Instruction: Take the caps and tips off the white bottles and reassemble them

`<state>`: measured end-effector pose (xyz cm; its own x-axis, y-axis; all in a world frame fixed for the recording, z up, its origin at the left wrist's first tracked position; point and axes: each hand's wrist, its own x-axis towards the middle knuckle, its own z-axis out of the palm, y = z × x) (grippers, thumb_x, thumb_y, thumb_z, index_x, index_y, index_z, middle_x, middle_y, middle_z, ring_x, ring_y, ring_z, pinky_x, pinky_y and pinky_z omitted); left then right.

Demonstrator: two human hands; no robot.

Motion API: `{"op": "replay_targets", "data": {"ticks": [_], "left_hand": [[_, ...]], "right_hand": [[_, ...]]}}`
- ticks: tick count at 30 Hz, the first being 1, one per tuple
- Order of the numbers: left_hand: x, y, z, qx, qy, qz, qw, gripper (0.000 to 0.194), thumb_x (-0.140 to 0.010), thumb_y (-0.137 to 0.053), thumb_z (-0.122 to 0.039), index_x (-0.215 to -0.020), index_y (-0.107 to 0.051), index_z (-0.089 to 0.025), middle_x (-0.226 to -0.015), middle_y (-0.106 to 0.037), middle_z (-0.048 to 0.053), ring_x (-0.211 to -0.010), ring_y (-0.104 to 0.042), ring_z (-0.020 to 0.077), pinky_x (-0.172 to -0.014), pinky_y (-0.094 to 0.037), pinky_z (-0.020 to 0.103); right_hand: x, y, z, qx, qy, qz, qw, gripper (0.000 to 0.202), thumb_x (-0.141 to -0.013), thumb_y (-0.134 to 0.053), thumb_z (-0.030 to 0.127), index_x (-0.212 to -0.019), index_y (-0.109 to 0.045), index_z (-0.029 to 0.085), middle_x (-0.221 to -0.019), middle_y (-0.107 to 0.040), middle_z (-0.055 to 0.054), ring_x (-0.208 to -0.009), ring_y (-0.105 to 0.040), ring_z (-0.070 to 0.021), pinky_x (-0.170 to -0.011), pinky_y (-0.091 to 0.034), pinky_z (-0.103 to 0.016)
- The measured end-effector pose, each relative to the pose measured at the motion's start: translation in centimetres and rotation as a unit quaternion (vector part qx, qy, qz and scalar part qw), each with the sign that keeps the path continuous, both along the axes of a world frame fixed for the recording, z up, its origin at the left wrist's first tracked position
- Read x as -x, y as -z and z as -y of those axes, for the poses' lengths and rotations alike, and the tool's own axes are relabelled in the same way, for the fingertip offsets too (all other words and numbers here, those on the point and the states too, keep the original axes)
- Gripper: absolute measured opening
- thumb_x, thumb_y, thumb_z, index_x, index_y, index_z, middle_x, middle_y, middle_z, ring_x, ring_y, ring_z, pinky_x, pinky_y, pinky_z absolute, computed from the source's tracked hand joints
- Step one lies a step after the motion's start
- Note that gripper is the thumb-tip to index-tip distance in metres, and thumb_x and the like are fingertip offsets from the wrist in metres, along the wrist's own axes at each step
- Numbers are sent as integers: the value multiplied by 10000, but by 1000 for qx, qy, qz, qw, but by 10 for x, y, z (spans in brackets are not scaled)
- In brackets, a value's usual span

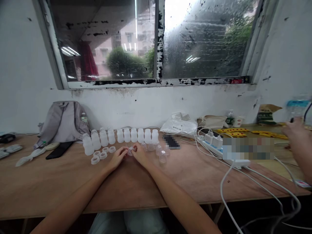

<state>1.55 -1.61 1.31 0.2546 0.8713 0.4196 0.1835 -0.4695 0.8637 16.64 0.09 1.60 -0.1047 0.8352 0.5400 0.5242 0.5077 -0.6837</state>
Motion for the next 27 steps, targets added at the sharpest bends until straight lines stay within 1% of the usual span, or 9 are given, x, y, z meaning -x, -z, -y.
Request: {"op": "replay_targets", "data": {"ticks": [3,8,13,17,19,21,23,24,27], "left_hand": [[0,0,3,-14,13,-9,1000,169,-749,-484,-260,-900,-495,-185,-718,-546,-16,-635,-507,110,-542,-399,197],[-1,2,3,-50,13,-27,998,224,-689,-466,-134,-906,-463,-188,-722,-536,-24,-655,-504,104,-578,-388,196],[-3,1,7,-77,15,-57,995,277,-657,-443,-98,-916,-470,-188,-758,-554,-14,-692,-519,115,-599,-392,203],[1,-4,3,-103,-8,-114,988,214,-724,-415,-151,-909,-512,-197,-746,-583,-6,-689,-539,133,-629,-402,233],[4,-8,-7,-107,-48,-133,984,200,-776,-386,-202,-917,-527,-201,-745,-600,5,-684,-552,145,-649,-408,254],[8,-13,-22,-98,-128,-136,977,223,-805,-373,-249,-965,-518,-198,-762,-611,24,-707,-568,166,-673,-415,278],[13,-20,-41,-84,-214,-165,959,286,-795,-406,-257,-1062,-479,-185,-783,-607,45,-747,-577,194,-711,-416,311],[15,-23,-50,-80,-245,-192,947,354,-780,-429,-242,-1128,-442,-176,-800,-604,57,-773,-579,210,-733,-413,329],[20,-31,-74,-91,-290,-272,913,487,-771,-435,-209,-1246,-342,-155,-920,-578,117,-872,-565,257,-778,-402,364]], "right_hand": [[1,-2,0,4,6,4,1000,94,-629,-480,153,-717,-466,185,-580,-441,53,-549,-427,-108,-526,-305,-214],[4,-6,2,9,14,10,1000,135,-617,-471,132,-737,-446,190,-613,-455,50,-568,-420,-106,-540,-299,-208],[3,-4,2,-1,37,28,999,146,-626,-458,123,-756,-466,190,-634,-477,41,-592,-426,-111,-554,-299,-211],[-1,0,0,-5,30,42,999,179,-643,-461,133,-803,-512,194,-621,-490,38,-596,-452,-123,-567,-322,-222],[-3,2,-1,-13,15,47,999,229,-656,-452,127,-857,-537,197,-645,-525,26,-614,-478,-135,-596,-351,-240],[-5,3,-2,-32,-2,43,999,292,-669,-428,101,-914,-553,200,-740,-582,-3,-691,-517,-152,-668,-381,-268],[-6,3,-3,-47,-10,35,998,342,-677,-399,70,-947,-561,204,-854,-612,-26,-788,-539,-164,-750,-388,-292],[-7,2,-3,-49,-11,32,998,356,-683,-383,60,-953,-564,206,-886,-615,-30,-817,-542,-167,-776,-385,-299],[-7,0,-2,-44,-7,33,998,356,-698,-356,54,-944,-562,210,-876,-615,-29,-814,-547,-169,-773,-390,-298]]}}
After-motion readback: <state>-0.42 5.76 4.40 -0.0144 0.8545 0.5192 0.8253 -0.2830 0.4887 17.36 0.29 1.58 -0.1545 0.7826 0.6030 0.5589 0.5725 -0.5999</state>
